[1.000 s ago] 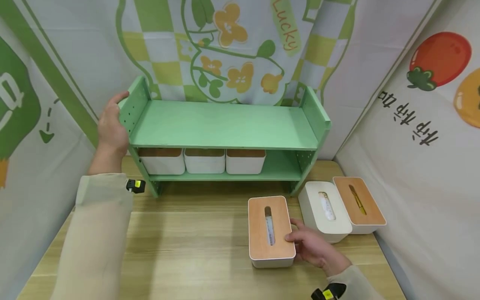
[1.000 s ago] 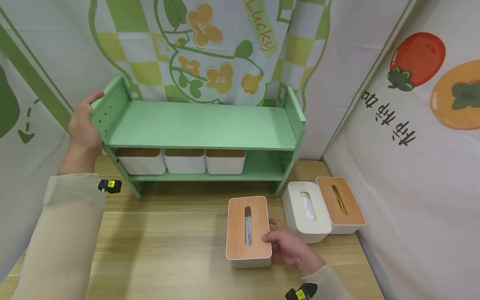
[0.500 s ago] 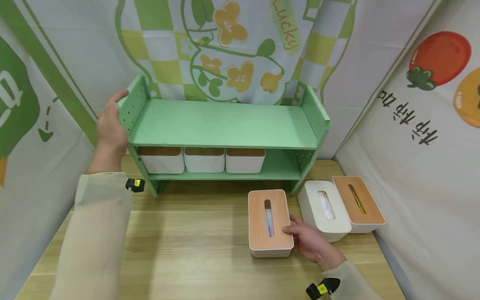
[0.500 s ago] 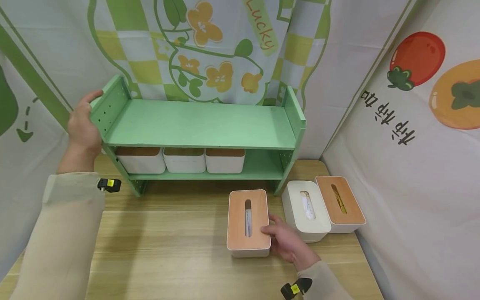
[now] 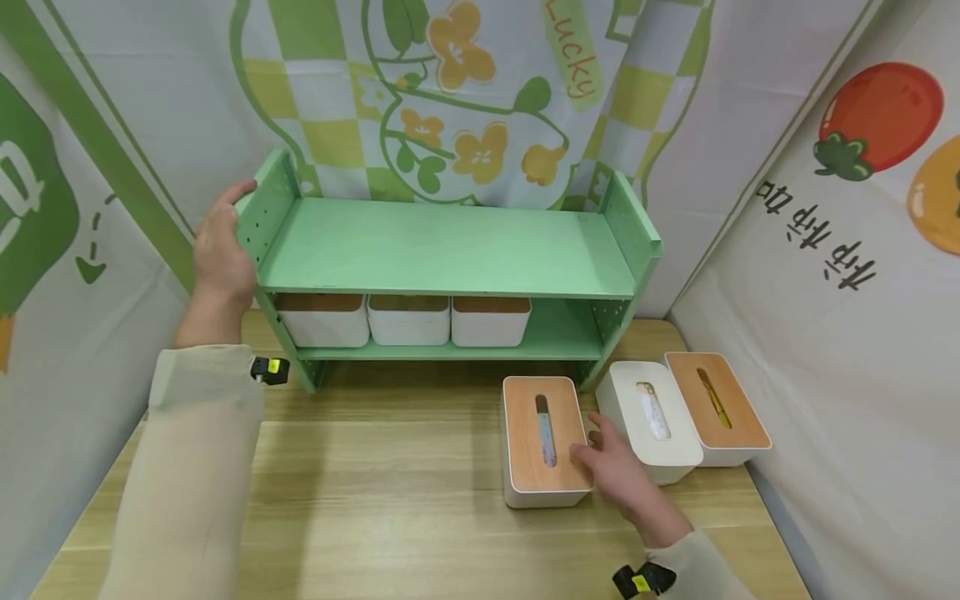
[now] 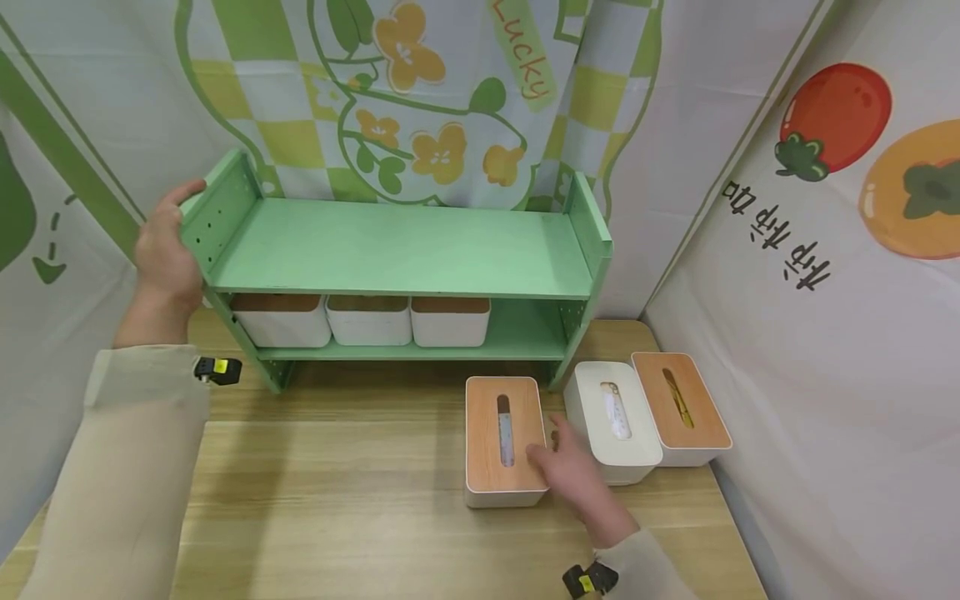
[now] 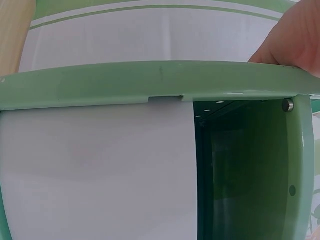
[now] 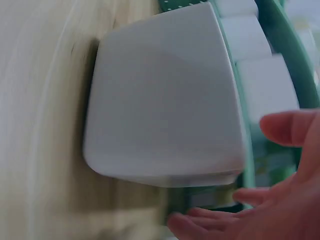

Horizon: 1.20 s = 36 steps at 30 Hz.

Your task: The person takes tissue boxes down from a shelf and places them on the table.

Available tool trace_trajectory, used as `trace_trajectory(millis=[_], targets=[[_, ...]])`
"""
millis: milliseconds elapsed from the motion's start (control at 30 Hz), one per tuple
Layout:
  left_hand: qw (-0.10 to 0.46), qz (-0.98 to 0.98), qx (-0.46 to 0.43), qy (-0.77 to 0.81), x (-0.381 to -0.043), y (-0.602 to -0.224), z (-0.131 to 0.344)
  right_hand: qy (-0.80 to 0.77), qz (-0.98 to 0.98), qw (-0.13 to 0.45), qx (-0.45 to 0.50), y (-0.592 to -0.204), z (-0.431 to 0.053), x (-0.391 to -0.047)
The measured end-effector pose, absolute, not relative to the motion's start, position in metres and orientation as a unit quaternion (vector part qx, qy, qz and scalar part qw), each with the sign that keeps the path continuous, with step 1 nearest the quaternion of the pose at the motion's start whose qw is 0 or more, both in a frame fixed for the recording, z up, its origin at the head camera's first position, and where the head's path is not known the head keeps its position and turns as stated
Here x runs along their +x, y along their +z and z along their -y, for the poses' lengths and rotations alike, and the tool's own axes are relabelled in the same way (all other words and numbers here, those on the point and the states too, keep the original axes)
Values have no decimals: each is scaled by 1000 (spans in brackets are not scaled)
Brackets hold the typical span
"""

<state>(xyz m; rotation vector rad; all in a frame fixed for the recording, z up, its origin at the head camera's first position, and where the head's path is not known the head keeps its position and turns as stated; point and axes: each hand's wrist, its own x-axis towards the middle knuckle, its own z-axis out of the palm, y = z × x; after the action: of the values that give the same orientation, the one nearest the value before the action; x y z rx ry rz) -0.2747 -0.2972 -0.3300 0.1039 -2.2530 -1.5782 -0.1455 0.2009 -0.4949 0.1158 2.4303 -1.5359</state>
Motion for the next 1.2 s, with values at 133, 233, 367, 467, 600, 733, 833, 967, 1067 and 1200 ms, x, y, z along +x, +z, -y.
trace_trajectory(millis=[133, 233, 367, 467, 600, 733, 833, 967, 1067, 1200], targets=[[198, 802, 31, -563, -275, -331, 297, -318, -942, 25, -99, -486, -193, -135], [200, 802, 29, -563, -276, -331, 297, -200, -958, -41, -201, -484, -182, -126], [199, 801, 30, -564, -276, -332, 297, -118, -954, -34, -274, -484, -165, -115], [196, 802, 35, -562, -276, -332, 298, -87, -956, -19, -280, -484, -154, -110], [193, 802, 42, -563, -276, -332, 299, -70, -961, -22, -266, -483, -147, -109], [189, 799, 46, -569, -275, -332, 299, -66, -968, -5, -244, -483, -148, -112], [189, 797, 46, -573, -275, -332, 298, -65, -972, -1, -227, -485, -153, -116], [192, 795, 43, -573, -276, -332, 297, -61, -975, -8, -213, -485, -161, -119], [190, 795, 43, -575, -276, -331, 298, -59, -977, -11, -205, -485, -167, -121], [193, 796, 40, -573, -277, -332, 299, -62, -978, -18, -197, -487, -172, -124]])
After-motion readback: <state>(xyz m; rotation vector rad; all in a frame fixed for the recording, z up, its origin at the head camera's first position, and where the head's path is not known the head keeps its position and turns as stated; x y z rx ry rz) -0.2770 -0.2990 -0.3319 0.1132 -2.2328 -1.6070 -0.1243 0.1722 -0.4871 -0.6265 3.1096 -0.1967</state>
